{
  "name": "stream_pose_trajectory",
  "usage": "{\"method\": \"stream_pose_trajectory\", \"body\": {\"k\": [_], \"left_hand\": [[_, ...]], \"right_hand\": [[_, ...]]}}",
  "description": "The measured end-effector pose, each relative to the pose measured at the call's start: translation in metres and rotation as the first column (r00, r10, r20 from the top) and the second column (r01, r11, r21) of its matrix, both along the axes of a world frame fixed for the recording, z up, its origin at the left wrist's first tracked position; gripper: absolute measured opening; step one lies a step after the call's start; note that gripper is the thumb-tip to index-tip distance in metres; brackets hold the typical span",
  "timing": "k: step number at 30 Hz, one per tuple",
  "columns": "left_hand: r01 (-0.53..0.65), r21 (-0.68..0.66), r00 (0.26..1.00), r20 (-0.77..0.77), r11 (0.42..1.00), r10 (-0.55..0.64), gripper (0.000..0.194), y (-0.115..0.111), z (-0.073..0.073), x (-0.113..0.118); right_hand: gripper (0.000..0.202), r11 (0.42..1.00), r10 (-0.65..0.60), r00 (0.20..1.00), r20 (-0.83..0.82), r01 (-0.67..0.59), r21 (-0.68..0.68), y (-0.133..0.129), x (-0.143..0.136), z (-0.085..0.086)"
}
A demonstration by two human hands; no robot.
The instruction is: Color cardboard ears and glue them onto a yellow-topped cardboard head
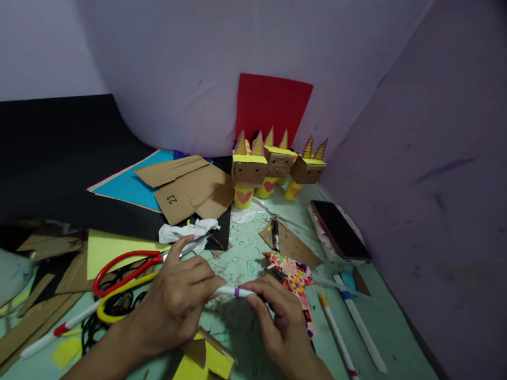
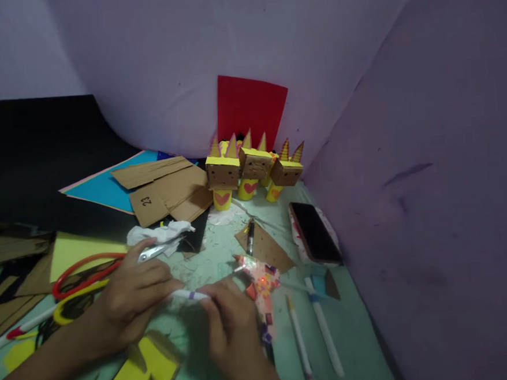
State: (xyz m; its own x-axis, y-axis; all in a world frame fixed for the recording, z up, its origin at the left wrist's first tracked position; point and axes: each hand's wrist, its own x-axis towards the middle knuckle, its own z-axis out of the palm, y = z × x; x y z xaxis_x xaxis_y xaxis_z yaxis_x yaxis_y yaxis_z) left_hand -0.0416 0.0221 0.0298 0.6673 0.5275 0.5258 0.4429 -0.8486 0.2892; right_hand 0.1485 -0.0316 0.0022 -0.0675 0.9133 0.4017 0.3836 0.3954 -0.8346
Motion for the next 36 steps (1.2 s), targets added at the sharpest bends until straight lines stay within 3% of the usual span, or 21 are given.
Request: {"method": "stream_pose_trajectory", "body": {"k": [4, 7, 10, 12, 15, 16, 17, 19, 22, 25, 28, 30, 32, 36], "left_hand": [[0.014, -0.012, 1.0, 0.019, 1.0, -0.014, 0.024, 0.003, 0.001, -0.001], [0.003, -0.02, 1.0, 0.007, 1.0, -0.003, 0.024, 0.003, 0.004, 0.002], [0.031, -0.067, 0.999, -0.032, 0.997, -0.033, 0.02, 0.003, 0.006, 0.007], [0.069, -0.114, 0.996, -0.05, 0.991, -0.075, 0.02, 0.005, 0.008, 0.006], [0.022, -0.239, 0.999, 0.045, 0.971, -0.011, 0.028, 0.01, 0.019, -0.014], [-0.016, -0.338, 0.998, 0.048, 0.941, 0.034, 0.031, 0.012, 0.025, -0.024], [-0.001, -0.448, 1.0, 0.016, 0.894, 0.009, 0.034, 0.012, 0.031, -0.035], [0.013, -0.611, 0.987, -0.122, 0.792, -0.109, 0.063, 0.008, 0.041, -0.053], [-0.011, -0.675, 0.975, -0.172, 0.737, -0.144, 0.089, -0.008, 0.044, -0.059], [-0.054, -0.681, 0.968, -0.217, 0.73, -0.13, 0.091, -0.021, 0.039, -0.042], [-0.041, -0.759, 0.948, -0.235, 0.65, -0.214, 0.076, -0.02, 0.036, -0.024], [-0.017, -0.824, 0.951, -0.188, 0.566, -0.245, 0.059, -0.014, 0.034, -0.016], [0.061, -0.884, 0.978, -0.039, 0.464, -0.203, 0.046, -0.006, 0.028, -0.01], [0.326, -0.93, 0.944, 0.328, 0.171, -0.019, 0.045, 0.002, 0.008, -0.001]], "right_hand": [[0.017, 0.999, -0.038, 0.999, -0.018, 0.038, 0.004, 0.001, -0.004, 0.0], [0.013, 0.992, -0.047, 0.974, -0.222, 0.019, -0.129, 0.002, -0.009, 0.002], [0.027, 0.949, -0.02, 0.888, -0.46, -0.128, -0.29, 0.002, -0.014, 0.003], [0.026, 0.931, 0.006, 0.866, -0.5, -0.187, -0.313, 0.002, -0.016, 0.002], [0.02, 0.94, -0.054, 0.815, -0.577, -0.154, -0.305, 0.003, -0.011, 0.001], [0.021, 0.943, -0.089, 0.781, -0.619, -0.133, -0.303, 0.003, -0.009, 0.001], [0.021, 0.946, -0.12, 0.752, -0.648, -0.111, -0.303, 0.003, -0.006, 0.002], [0.017, 0.948, -0.148, 0.731, -0.666, -0.087, -0.306, 0.001, -0.001, 0.004], [0.018, 0.947, -0.11, 0.757, -0.644, -0.117, -0.299, -0.003, 0.004, 0.007], [0.015, 0.96, -0.114, 0.729, -0.674, -0.093, -0.263, -0.006, 0.008, 0.005], [0.027, 0.97, -0.174, 0.688, -0.704, -0.004, -0.243, -0.005, 0.012, 0.002], [0.031, 0.966, -0.237, 0.658, -0.715, 0.082, -0.245, -0.002, 0.015, 0.003], [0.032, 0.954, -0.299, 0.594, -0.747, 0.167, -0.249, 0.001, 0.017, 0.006], [0.028, 0.941, -0.326, 0.471, -0.82, 0.242, -0.235, 0.006, 0.022, 0.012]]}}
